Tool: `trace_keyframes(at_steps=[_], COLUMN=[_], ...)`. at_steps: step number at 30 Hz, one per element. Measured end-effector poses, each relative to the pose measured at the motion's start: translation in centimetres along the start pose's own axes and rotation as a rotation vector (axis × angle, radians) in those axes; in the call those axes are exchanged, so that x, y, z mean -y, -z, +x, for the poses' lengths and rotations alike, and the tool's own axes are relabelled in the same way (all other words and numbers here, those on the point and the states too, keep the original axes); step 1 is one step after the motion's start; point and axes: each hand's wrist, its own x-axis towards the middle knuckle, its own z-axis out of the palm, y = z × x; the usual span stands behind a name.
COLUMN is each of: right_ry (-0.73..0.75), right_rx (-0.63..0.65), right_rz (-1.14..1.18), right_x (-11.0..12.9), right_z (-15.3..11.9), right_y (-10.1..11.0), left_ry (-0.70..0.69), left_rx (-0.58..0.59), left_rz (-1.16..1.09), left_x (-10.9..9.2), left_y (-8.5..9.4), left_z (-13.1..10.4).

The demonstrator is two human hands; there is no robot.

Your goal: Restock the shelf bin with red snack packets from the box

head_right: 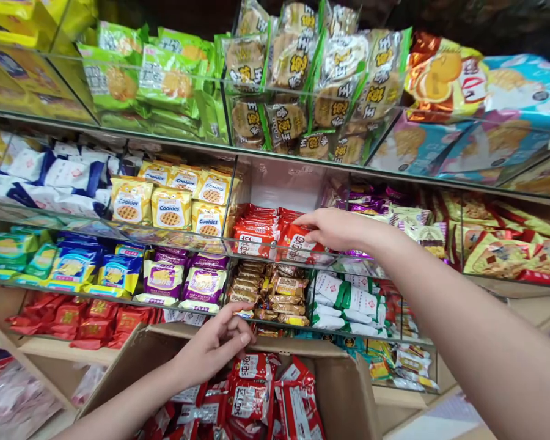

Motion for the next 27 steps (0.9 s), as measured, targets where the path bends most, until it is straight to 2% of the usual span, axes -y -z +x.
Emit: trace_keyframes(at_steps=[2, 5, 8, 11, 16, 21, 27], right_ry=[-0.049, -0.115, -0.09, -0.063, -0.073, -0.049, -0.049], right_rx=[0.09, 0.115, 0.181, 0.231, 0.118, -0.014, 0.014], right_rz=[-0.09, -0.234, -0.287, -0.297, -0.303, -0.393, -0.17], right_x=[0.5, 1.7, 2.7, 2.6, 1.5, 1.9, 1.3], right_z=[1.0, 1.9, 2.1, 2.2, 2.7, 2.4, 1.7], right_y=[-0.3, -0.7, -0.7, -0.8, -1.6, -1.8, -1.2], left_ry=[0.008, 0.011, 0.003, -0.004, -0.005, 0.013, 0.03], left_rx=[0.007, 0.01, 0.009, -0.004, -0.012, -0.009, -0.02], left_rz=[0.011, 0.034, 0.055, 0.094, 0.144, 0.163, 0.17], left_x=[-0.1, -0.1, 0.0, 0.2, 0.2, -0.3, -0.4], left_y=[0.1, 0.1, 0.1, 0.0, 0.1, 0.1, 0.1], left_z=[0.0, 0.0, -0.1, -0.1, 0.0, 0.0, 0.0])
